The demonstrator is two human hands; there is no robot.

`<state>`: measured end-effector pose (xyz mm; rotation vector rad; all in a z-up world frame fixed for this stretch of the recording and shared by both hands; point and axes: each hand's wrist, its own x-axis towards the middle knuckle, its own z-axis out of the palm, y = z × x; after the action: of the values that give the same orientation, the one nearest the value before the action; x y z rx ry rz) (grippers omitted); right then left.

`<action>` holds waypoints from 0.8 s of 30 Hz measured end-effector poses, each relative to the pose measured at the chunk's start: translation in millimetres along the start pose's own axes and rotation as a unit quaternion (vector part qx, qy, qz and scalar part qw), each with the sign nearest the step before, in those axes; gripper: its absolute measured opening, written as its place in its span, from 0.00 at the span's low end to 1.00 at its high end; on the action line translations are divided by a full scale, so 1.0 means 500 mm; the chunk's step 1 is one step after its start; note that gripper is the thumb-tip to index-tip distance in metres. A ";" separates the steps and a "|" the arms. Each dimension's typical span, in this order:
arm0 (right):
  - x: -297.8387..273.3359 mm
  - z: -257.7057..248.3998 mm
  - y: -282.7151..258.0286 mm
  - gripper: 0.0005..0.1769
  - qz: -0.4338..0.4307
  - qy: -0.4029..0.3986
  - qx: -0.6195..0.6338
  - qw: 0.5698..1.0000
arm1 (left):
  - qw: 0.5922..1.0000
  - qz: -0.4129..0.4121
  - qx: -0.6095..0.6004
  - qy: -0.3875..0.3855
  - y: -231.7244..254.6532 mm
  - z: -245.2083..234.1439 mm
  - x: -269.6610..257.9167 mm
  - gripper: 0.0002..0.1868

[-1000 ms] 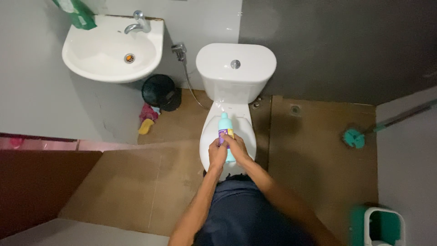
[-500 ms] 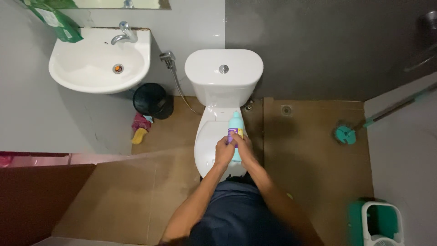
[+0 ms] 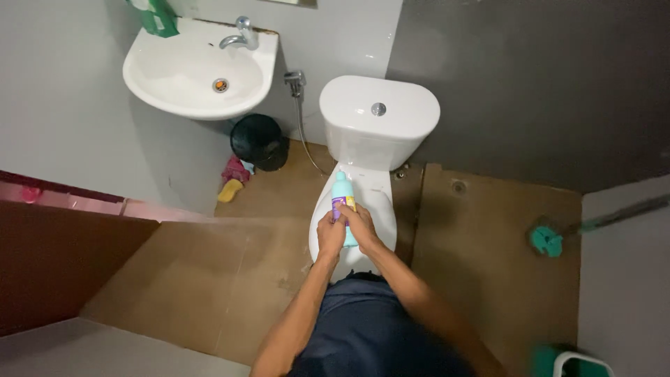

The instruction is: Preparing to clean a toilet by handling a cleaning sponge and opening a bottle of cleaning solution.

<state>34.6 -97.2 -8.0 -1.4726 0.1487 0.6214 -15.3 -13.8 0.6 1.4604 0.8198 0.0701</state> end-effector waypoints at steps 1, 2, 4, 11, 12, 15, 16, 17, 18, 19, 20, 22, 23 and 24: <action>0.005 0.000 0.004 0.19 -0.002 -0.003 -0.002 1.000 | 1.000 0.001 -0.003 0.002 0.000 -0.001 0.000 0.18; 0.011 0.000 0.007 0.19 0.004 0.000 0.002 1.000 | 1.000 0.007 -0.008 0.000 0.000 -0.001 0.001 0.18; 0.016 -0.007 0.014 0.19 0.011 0.005 0.007 1.000 | 1.000 0.011 -0.013 -0.005 -0.002 0.004 0.002 0.18; 0.023 -0.046 0.032 0.19 0.005 0.032 0.042 0.999 | 0.999 0.002 0.025 -0.040 0.011 0.032 -0.004 0.18; 0.021 -0.051 0.031 0.19 0.017 0.048 0.038 0.998 | 0.998 0.007 0.027 -0.047 0.003 0.039 0.000 0.18; -0.005 -0.072 0.012 0.20 0.013 0.074 0.037 0.997 | 0.996 0.008 0.054 -0.076 0.007 0.060 -0.002 0.18; 0.000 -0.082 0.024 0.20 0.012 0.080 0.040 0.996 | 0.995 0.009 0.057 -0.082 0.008 0.067 0.000 0.18; 0.004 -0.094 0.038 0.20 -0.006 0.089 0.052 0.995 | 0.993 0.007 0.059 -0.097 0.007 0.075 -0.002 0.19; 0.007 -0.106 0.053 0.20 -0.025 0.099 0.064 0.993 | 0.992 0.006 0.061 -0.113 0.006 0.083 -0.003 0.19; 0.009 -0.115 0.062 0.20 -0.025 0.103 0.065 0.992 | 0.991 0.005 0.063 -0.117 0.009 0.090 -0.006 0.19; 0.011 -0.123 0.071 0.20 -0.026 0.113 0.078 0.990 | 0.989 0.001 0.084 -0.124 0.012 0.097 -0.008 0.20; 0.008 -0.135 0.074 0.20 -0.029 0.126 0.091 0.987 | 0.985 -0.003 0.108 -0.133 0.015 0.108 -0.009 0.20; 0.004 -0.139 0.070 0.20 -0.025 0.138 0.082 0.987 | 0.983 -0.005 0.121 -0.139 0.014 0.113 -0.008 0.21; 0.000 -0.142 0.065 0.20 -0.021 0.149 0.073 0.986 | 0.980 -0.007 0.135 -0.144 0.012 0.117 -0.006 0.21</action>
<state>38.5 -165.6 -45.3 -1.4152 0.3861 0.3446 15.6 -63.6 1.1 1.6718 0.6189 -0.2679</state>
